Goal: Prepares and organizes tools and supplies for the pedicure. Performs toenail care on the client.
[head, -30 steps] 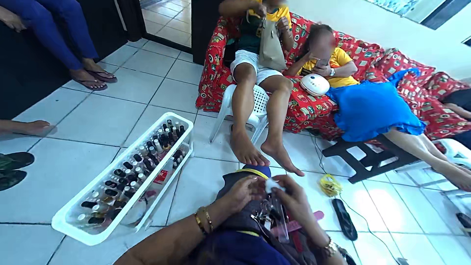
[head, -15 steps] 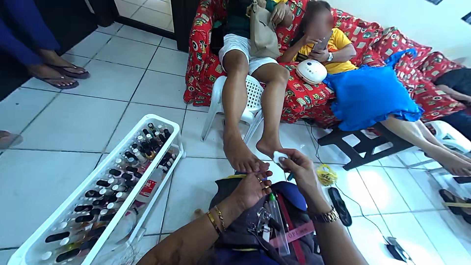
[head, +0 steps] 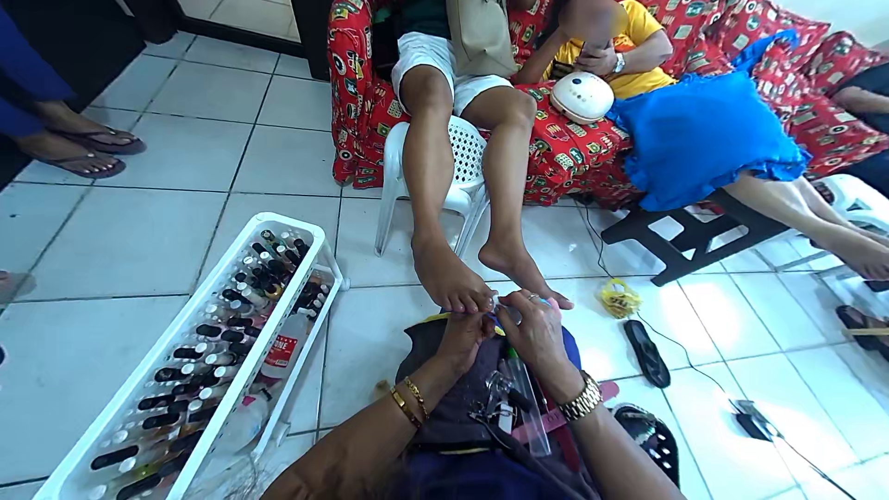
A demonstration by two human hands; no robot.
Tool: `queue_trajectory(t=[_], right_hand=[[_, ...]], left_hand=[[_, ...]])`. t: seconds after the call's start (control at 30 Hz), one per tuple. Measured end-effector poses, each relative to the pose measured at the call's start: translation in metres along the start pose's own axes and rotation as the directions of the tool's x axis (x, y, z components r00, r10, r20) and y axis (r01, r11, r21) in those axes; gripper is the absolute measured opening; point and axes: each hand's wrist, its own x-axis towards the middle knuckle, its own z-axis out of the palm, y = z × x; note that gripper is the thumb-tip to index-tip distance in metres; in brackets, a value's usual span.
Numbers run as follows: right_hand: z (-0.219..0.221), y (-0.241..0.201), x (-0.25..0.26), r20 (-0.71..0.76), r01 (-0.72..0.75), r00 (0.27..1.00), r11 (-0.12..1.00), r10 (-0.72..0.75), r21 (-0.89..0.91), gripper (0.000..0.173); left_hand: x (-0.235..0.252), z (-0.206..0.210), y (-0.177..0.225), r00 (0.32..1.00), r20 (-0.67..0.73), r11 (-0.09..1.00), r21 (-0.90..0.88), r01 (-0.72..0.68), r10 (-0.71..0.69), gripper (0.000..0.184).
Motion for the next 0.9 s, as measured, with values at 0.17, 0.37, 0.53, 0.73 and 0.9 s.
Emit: queue_trajectory(t=[0.17, 0.37, 0.53, 0.73, 0.9], right_hand=[[0.002, -0.005, 0.002, 0.012, 0.057, 0.998, 0.993, -0.056, -0.100, 0.019], [-0.003, -0.007, 0.006, 0.140, 0.102, 0.986, 0.989, -0.087, -0.104, 0.017], [-0.032, 0.013, 0.009, 0.476, -0.122, 0.870, 0.992, 0.128, -0.042, 0.023], [-0.029, 0.027, 0.012, 0.243, -0.247, 0.955, 0.908, 0.169, 0.339, 0.018], [-0.005, 0.019, 0.010, 0.129, 0.101, 0.985, 0.986, -0.118, 0.136, 0.021]], left_hand=[[0.003, -0.005, -0.004, 0.997, 0.033, 0.998, 0.010, -0.064, 0.063, 0.025], [0.005, -0.009, -0.004, 0.994, 0.069, 0.995, 0.047, -0.093, 0.090, 0.026], [0.007, -0.013, -0.002, 0.991, 0.113, 0.995, 0.062, -0.076, 0.069, 0.014], [0.008, -0.010, -0.002, 0.992, 0.119, 0.998, 0.043, -0.046, 0.041, 0.017], [0.007, -0.014, -0.001, 0.991, 0.123, 0.998, 0.026, -0.059, 0.055, 0.024]])
